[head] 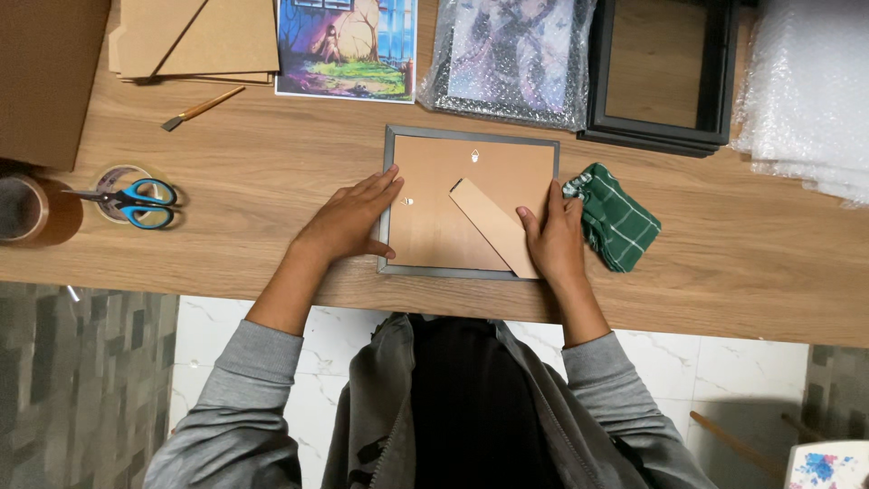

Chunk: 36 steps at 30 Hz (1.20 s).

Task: The person places a printed art sheet into a picture frame, secures the backing board by pressing down the metal tabs by hand, and then flips the finished frame over.

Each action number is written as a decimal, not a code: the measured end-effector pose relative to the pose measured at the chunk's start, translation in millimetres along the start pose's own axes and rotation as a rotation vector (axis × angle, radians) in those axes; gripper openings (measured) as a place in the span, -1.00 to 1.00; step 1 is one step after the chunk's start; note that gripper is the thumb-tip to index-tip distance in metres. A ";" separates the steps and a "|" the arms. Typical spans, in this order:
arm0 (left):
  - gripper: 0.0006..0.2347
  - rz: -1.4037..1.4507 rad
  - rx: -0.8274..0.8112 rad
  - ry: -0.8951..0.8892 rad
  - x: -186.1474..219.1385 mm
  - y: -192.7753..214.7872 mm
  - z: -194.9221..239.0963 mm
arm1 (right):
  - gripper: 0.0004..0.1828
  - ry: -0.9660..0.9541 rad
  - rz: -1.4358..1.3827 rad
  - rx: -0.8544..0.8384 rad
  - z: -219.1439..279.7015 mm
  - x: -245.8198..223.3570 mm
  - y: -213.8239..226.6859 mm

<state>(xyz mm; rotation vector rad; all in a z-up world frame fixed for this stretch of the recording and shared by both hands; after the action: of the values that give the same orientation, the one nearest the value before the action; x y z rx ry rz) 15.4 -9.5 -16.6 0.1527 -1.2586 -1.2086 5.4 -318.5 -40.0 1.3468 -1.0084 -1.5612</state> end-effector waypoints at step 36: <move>-0.05 -0.028 0.034 0.011 20.5 -0.5 5.3 | -0.27 -0.063 0.113 -0.174 -2.6 -11.5 14.8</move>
<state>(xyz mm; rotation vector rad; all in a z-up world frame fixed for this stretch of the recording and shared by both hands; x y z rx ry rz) 7.5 -22.5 -1.9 0.2025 -1.2715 -1.2087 10.2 -313.0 -22.6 1.1093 -0.9462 -1.5760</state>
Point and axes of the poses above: each hand's wrist, its own z-axis away from the middle knuckle, its own y-axis out of the back of the hand, x = y × z, the point moved 2 cm from there along -z, towards the middle knuckle, and after that the axes turned 13 degrees about z, right-handed, at the moved point
